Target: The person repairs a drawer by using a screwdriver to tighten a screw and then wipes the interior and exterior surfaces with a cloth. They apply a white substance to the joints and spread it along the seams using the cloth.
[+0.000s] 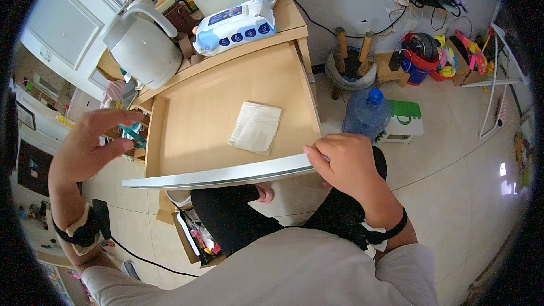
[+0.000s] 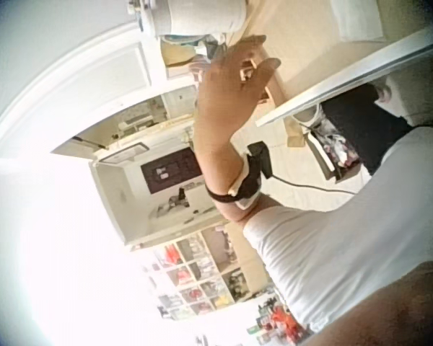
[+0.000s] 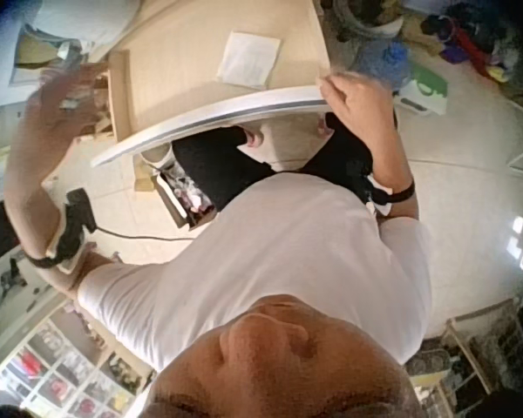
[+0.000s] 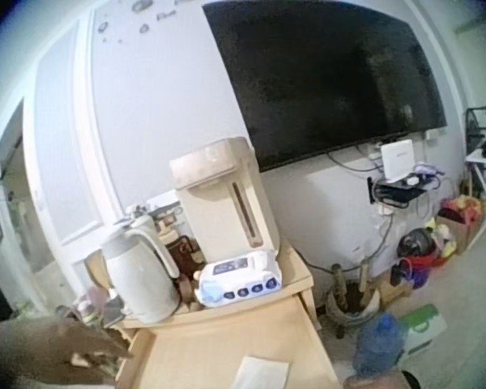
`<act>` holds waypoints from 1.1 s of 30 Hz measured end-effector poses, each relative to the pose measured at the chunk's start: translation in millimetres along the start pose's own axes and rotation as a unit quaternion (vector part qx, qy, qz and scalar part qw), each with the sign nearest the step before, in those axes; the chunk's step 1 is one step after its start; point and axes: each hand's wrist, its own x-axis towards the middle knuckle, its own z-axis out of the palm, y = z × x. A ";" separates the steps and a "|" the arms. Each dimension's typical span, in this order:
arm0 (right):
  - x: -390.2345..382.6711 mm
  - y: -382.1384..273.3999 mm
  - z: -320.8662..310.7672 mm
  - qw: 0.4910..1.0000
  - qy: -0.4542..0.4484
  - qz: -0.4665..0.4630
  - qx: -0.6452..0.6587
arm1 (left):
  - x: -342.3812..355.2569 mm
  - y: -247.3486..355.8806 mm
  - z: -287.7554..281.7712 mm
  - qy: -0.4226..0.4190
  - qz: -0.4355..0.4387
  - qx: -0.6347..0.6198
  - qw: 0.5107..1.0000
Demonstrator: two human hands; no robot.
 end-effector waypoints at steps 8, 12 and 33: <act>4.9 2.1 -6.3 0.992 -0.040 0.003 0.120 | 12.0 -27.3 46.3 0.058 0.022 -0.070 0.996; 10.2 -6.6 -21.1 0.958 0.002 -0.119 0.262 | 3.9 -38.4 59.4 0.141 -0.015 -0.120 0.983; -114.1 -290.3 312.6 0.558 -0.706 -0.328 0.288 | -48.2 -78.9 68.3 0.336 -0.009 -0.265 0.904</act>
